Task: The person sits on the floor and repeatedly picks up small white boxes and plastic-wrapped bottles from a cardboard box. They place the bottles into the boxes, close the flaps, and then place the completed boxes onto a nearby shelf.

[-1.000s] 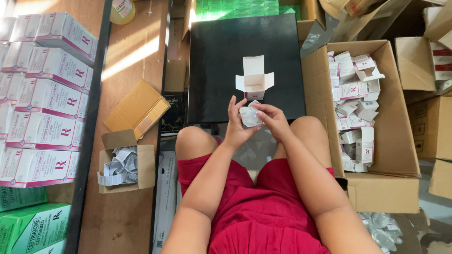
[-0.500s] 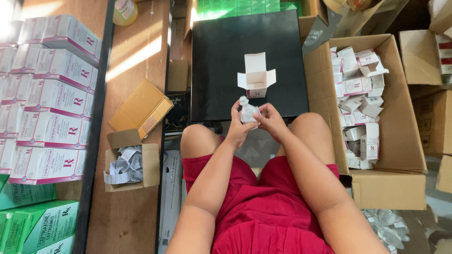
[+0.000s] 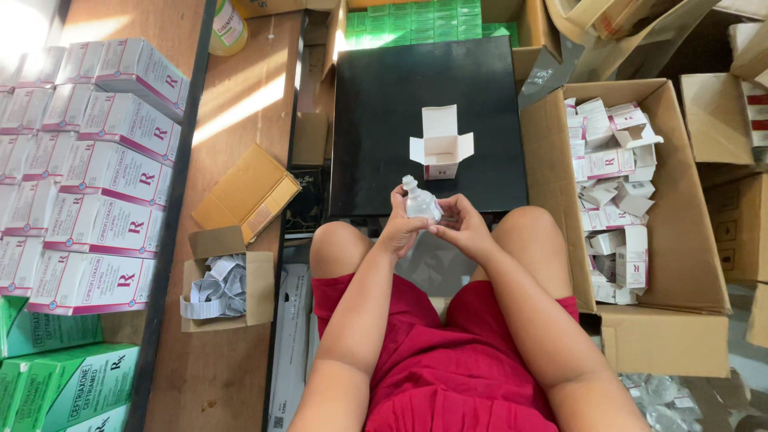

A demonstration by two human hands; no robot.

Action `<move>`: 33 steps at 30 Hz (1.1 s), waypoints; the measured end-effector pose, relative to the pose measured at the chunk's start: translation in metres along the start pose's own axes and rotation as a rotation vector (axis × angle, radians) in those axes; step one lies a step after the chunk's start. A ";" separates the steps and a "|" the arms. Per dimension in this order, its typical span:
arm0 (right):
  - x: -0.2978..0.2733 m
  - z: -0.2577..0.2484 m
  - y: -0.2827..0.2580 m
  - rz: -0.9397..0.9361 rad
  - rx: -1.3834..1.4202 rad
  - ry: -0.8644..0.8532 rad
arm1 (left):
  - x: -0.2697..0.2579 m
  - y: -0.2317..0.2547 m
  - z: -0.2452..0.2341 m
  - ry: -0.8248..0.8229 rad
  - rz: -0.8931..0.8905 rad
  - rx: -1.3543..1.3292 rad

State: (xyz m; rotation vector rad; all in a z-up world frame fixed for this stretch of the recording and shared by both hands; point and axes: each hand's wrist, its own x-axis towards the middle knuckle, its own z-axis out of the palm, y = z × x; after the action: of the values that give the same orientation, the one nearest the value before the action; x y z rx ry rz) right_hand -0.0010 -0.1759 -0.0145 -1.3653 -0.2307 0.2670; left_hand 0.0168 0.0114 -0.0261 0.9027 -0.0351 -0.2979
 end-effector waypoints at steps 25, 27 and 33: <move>0.013 -0.003 0.003 0.099 0.094 0.152 | -0.001 0.008 0.008 0.079 -0.059 -0.040; 0.014 -0.007 0.008 0.117 0.213 0.209 | -0.001 0.011 0.007 0.065 -0.047 -0.124; 0.019 -0.011 0.025 0.001 0.219 0.288 | 0.007 0.004 0.009 0.103 -0.021 -0.009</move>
State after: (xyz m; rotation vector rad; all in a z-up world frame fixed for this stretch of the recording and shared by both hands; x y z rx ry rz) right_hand 0.0194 -0.1751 -0.0413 -1.1697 0.0396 0.0910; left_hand 0.0232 0.0055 -0.0180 0.9085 0.0706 -0.2710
